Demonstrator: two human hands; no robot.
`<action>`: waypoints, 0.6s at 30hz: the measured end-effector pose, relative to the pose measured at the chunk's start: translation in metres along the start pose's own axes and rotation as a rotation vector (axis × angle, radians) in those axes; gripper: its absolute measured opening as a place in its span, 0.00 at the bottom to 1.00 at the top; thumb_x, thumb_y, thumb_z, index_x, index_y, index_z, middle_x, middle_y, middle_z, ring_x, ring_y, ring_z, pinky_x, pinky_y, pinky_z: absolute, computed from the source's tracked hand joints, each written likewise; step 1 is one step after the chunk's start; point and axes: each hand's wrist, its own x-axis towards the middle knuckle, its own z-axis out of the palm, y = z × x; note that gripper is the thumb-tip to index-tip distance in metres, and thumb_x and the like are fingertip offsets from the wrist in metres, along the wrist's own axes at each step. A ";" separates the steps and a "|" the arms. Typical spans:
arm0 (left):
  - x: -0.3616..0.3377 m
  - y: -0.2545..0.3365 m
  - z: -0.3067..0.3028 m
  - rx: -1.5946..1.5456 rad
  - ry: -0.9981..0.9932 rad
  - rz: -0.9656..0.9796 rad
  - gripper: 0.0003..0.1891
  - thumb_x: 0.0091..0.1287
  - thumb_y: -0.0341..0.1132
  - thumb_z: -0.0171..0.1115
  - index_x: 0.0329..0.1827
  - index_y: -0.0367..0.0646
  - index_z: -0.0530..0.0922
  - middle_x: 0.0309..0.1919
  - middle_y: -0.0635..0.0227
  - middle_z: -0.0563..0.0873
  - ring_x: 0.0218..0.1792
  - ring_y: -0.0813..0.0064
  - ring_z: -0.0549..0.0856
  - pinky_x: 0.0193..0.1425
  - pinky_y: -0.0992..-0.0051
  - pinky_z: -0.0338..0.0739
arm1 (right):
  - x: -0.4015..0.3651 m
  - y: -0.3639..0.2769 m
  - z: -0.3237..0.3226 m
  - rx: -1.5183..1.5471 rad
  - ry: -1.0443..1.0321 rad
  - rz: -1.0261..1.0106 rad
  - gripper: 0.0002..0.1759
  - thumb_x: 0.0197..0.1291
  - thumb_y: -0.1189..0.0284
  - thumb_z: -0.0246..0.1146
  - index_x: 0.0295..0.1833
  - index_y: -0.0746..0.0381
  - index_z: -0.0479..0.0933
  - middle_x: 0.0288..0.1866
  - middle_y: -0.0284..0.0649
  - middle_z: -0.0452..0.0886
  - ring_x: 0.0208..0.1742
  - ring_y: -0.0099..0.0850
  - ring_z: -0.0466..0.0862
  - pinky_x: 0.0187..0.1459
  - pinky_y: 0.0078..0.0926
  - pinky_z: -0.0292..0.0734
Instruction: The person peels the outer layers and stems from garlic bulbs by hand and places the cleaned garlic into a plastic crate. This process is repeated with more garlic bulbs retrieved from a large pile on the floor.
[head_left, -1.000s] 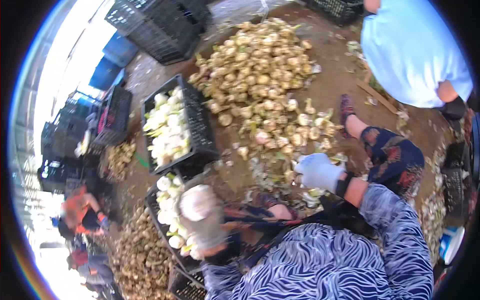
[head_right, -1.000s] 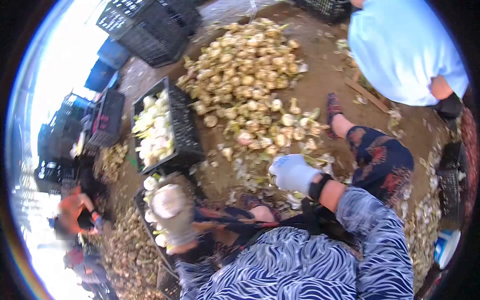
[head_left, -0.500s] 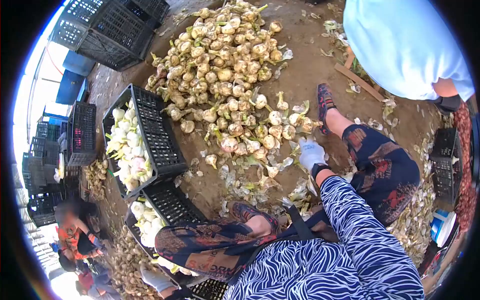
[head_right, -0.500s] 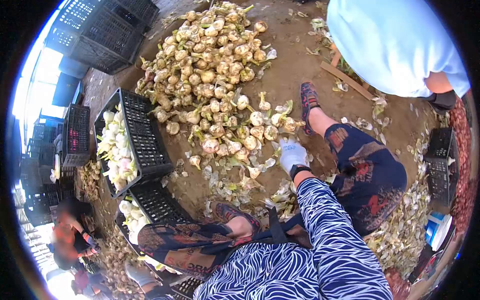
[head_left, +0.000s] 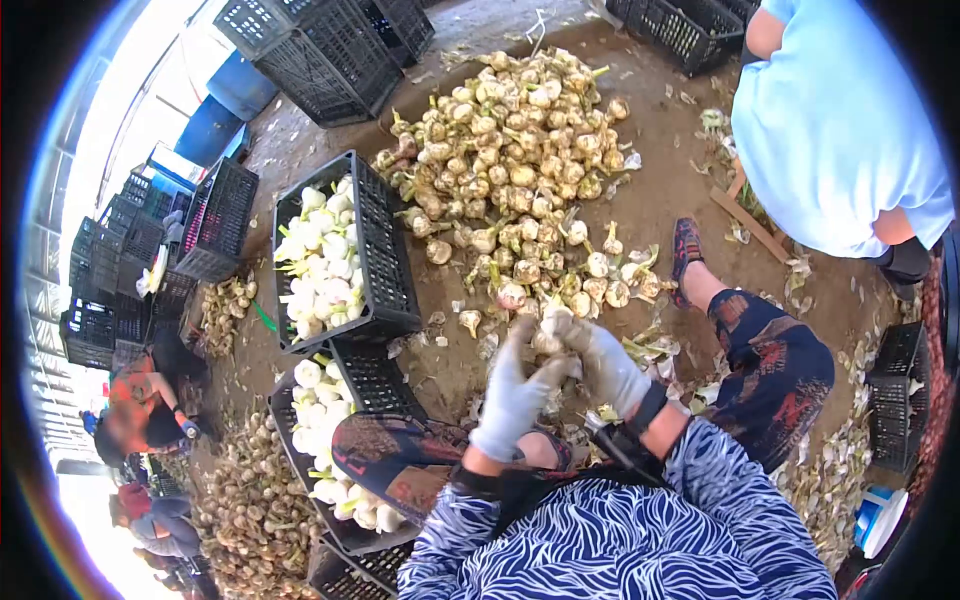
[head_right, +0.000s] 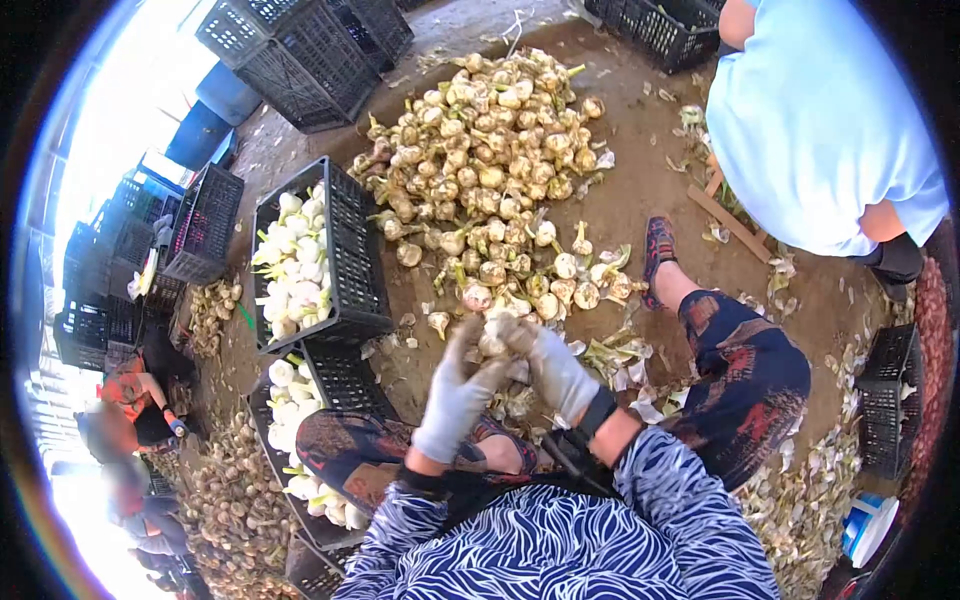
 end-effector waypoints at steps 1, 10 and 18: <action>-0.005 0.001 0.007 0.038 0.020 0.030 0.37 0.62 0.38 0.70 0.72 0.35 0.63 0.61 0.50 0.77 0.63 0.60 0.77 0.66 0.66 0.70 | -0.016 -0.007 0.010 -0.012 -0.005 -0.009 0.22 0.68 0.56 0.62 0.58 0.61 0.74 0.41 0.34 0.84 0.35 0.23 0.83 0.36 0.21 0.80; -0.049 0.024 -0.006 0.034 0.208 0.207 0.29 0.59 0.28 0.68 0.65 0.32 0.71 0.51 0.63 0.81 0.50 0.78 0.80 0.55 0.77 0.75 | -0.053 -0.021 -0.008 -1.904 0.308 -0.216 0.24 0.67 0.55 0.62 0.60 0.60 0.76 0.40 0.34 0.83 0.42 0.23 0.82 0.43 0.24 0.77; -0.066 0.051 -0.013 0.484 0.279 0.318 0.35 0.43 0.29 0.72 0.60 0.36 0.73 0.47 0.54 0.80 0.52 0.57 0.80 0.59 0.64 0.75 | -0.079 -0.030 0.061 -0.589 -0.085 -0.050 0.26 0.55 0.61 0.75 0.52 0.67 0.78 0.41 0.36 0.84 0.40 0.22 0.81 0.43 0.20 0.76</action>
